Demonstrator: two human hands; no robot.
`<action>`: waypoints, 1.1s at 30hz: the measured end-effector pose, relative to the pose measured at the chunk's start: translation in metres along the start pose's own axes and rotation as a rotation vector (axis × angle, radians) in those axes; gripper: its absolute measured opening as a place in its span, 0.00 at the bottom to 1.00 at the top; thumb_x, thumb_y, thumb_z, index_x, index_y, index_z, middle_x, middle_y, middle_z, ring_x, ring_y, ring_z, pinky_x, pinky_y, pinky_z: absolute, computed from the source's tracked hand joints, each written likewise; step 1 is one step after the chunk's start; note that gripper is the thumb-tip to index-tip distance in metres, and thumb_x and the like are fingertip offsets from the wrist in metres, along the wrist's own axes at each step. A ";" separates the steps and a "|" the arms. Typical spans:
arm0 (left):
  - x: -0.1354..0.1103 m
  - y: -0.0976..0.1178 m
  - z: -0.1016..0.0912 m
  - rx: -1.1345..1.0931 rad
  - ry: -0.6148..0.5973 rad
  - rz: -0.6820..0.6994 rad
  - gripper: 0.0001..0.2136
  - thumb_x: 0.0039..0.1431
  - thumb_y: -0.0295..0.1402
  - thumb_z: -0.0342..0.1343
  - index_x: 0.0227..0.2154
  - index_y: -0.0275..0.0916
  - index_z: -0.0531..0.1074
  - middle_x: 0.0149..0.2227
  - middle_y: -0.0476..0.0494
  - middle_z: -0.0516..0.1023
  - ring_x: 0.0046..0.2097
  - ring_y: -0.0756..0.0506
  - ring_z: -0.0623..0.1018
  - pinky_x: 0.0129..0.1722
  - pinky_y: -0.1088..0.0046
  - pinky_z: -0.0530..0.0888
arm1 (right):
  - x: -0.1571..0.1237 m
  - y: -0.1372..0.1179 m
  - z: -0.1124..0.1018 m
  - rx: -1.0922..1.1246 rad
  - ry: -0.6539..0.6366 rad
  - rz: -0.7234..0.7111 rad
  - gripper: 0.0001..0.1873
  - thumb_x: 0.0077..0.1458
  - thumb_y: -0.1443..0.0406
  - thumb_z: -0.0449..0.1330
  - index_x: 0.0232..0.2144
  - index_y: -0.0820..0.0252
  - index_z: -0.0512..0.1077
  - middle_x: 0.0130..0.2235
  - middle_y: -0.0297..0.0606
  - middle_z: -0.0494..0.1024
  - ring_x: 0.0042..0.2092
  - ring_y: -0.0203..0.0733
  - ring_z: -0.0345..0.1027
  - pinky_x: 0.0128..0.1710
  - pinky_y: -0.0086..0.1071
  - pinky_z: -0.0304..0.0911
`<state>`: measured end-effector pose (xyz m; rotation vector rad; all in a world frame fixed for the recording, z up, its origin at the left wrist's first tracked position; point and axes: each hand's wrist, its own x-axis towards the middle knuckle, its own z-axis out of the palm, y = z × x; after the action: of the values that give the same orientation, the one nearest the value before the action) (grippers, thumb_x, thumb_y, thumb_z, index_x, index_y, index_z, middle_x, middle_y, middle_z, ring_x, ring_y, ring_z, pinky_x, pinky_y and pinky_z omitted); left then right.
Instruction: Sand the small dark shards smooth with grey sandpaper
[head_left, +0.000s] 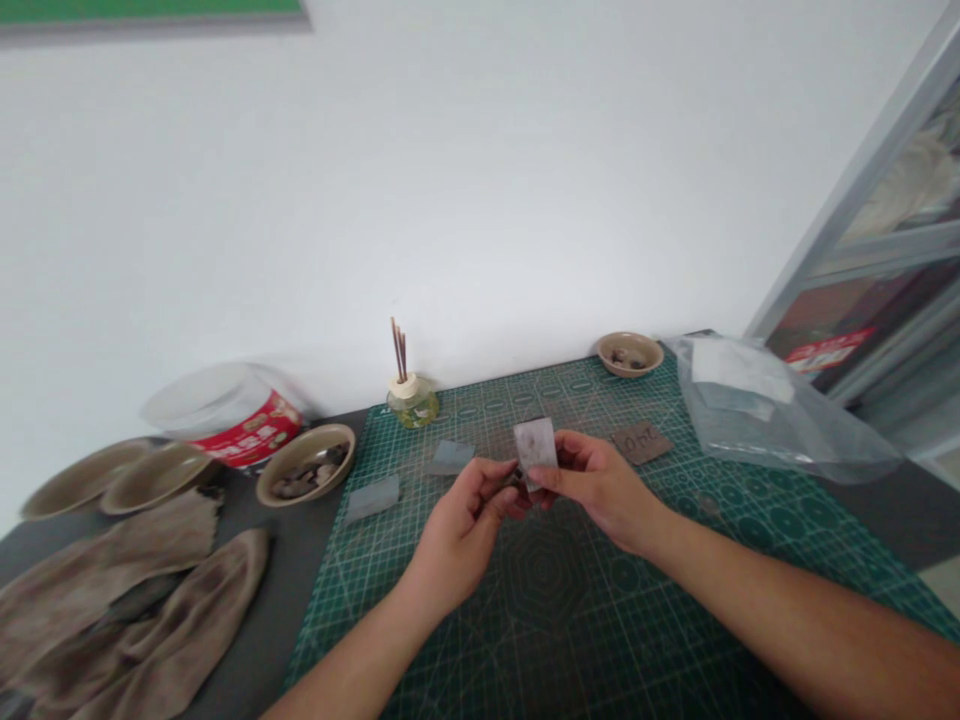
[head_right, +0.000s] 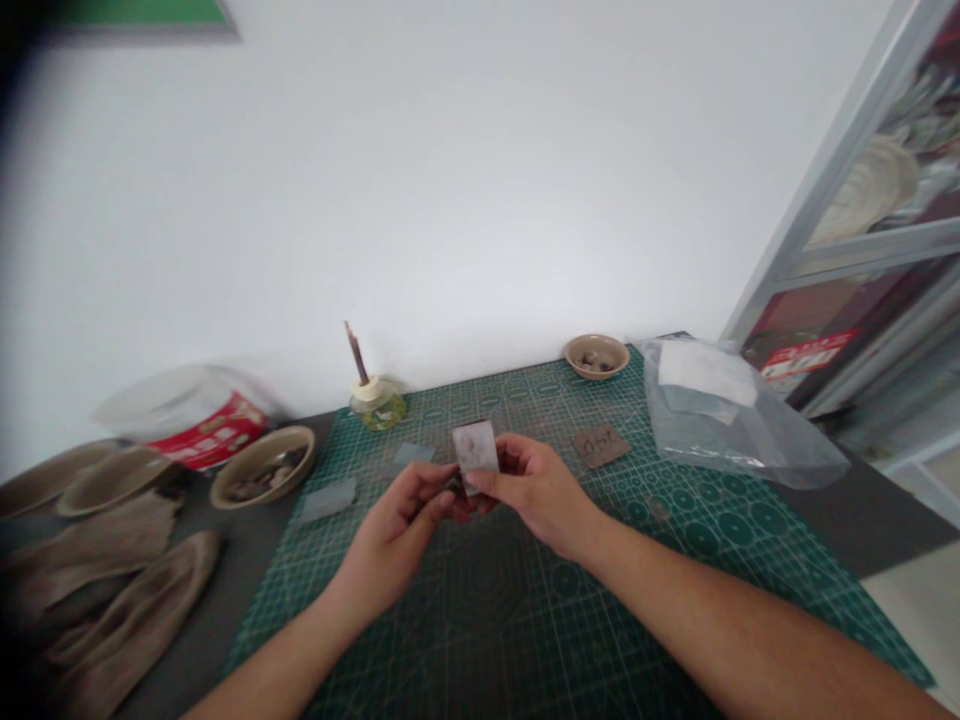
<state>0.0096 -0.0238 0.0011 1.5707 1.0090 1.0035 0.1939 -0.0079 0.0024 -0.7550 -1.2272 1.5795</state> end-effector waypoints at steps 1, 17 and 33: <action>-0.001 -0.001 0.000 0.010 -0.015 0.012 0.05 0.65 0.31 0.50 0.42 0.39 0.67 0.36 0.46 0.78 0.38 0.49 0.78 0.39 0.71 0.75 | 0.000 0.000 0.000 0.002 -0.007 0.006 0.13 0.50 0.61 0.67 0.37 0.61 0.73 0.33 0.36 0.77 0.32 0.39 0.71 0.34 0.33 0.66; -0.008 -0.001 -0.002 0.420 -0.018 0.078 0.05 0.64 0.27 0.46 0.34 0.41 0.64 0.33 0.48 0.78 0.35 0.48 0.79 0.34 0.74 0.72 | -0.002 0.007 0.010 -0.001 0.008 0.105 0.16 0.50 0.54 0.66 0.32 0.61 0.76 0.30 0.36 0.78 0.32 0.41 0.72 0.35 0.35 0.67; -0.013 -0.003 0.009 0.367 0.073 0.058 0.05 0.64 0.29 0.47 0.31 0.41 0.62 0.30 0.49 0.76 0.32 0.49 0.76 0.31 0.75 0.70 | -0.005 0.005 0.011 0.020 -0.004 0.071 0.17 0.50 0.52 0.65 0.30 0.61 0.75 0.28 0.35 0.77 0.30 0.41 0.71 0.35 0.35 0.66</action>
<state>0.0139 -0.0381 -0.0046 1.8815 1.2580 0.9582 0.1843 -0.0163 0.0008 -0.7908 -1.1971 1.6497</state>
